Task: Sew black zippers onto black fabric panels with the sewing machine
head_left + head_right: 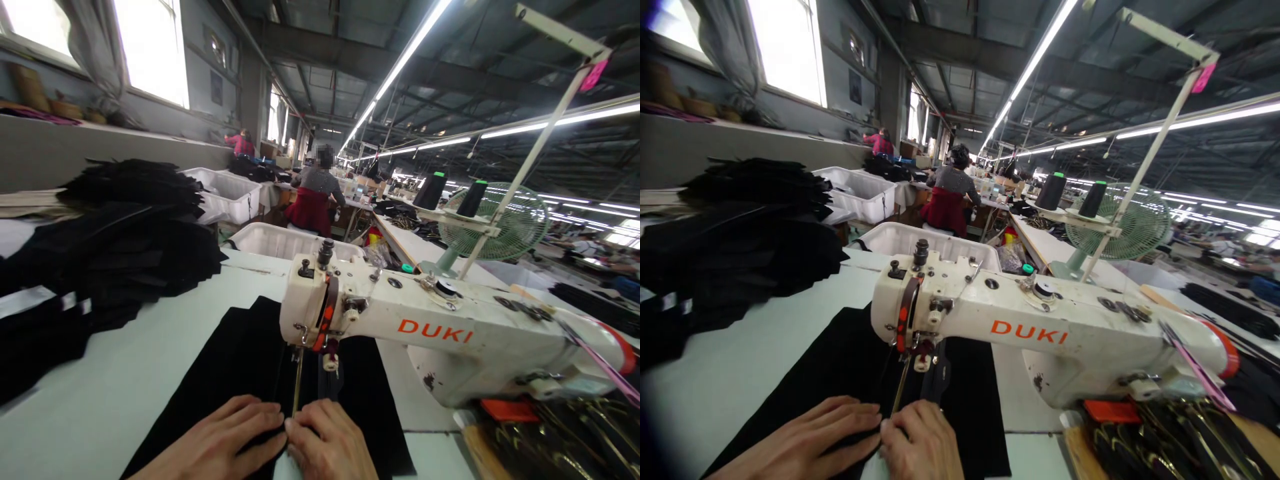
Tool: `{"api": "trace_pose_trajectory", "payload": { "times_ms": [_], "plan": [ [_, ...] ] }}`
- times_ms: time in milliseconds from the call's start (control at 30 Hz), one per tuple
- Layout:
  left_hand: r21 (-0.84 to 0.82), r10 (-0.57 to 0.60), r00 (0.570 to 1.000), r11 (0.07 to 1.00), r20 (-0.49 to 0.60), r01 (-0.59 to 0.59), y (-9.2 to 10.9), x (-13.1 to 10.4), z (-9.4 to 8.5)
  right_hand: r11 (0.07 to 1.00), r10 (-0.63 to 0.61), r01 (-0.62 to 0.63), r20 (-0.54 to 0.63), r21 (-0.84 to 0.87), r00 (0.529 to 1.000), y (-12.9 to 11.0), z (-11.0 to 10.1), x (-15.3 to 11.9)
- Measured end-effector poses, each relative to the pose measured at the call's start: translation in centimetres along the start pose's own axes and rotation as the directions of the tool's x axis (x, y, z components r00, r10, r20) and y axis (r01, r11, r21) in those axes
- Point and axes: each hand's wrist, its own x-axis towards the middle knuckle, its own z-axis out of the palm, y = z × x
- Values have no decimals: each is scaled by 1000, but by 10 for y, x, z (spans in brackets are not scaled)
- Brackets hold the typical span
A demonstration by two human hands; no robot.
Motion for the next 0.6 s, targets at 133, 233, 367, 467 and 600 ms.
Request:
{"api": "trace_pose_trajectory", "payload": {
  "times_ms": [133, 233, 367, 467, 600],
  "plan": [
    [-16, -43, 993, 999, 110, 45, -11, 7, -5, 998, 31, -35, 85, 48, 996, 12, 2, 2],
    [-13, -102, 983, 994, 152, 105, -15, 16, -9, 994, 62, -74, 160, 75, 985, 20, 6, 5],
    [-36, -106, 980, 993, 170, 113, -17, 35, -23, 991, 101, -119, 251, 58, 963, 27, 5, 16],
    [-29, -86, 987, 995, 136, 91, -22, 46, -28, 991, 113, -125, 247, 35, 962, 31, 4, 22],
    [33, -44, 989, 999, 143, 40, -34, 47, -21, 971, 240, -236, 194, -45, 951, 33, 5, 20]
  ]
}}
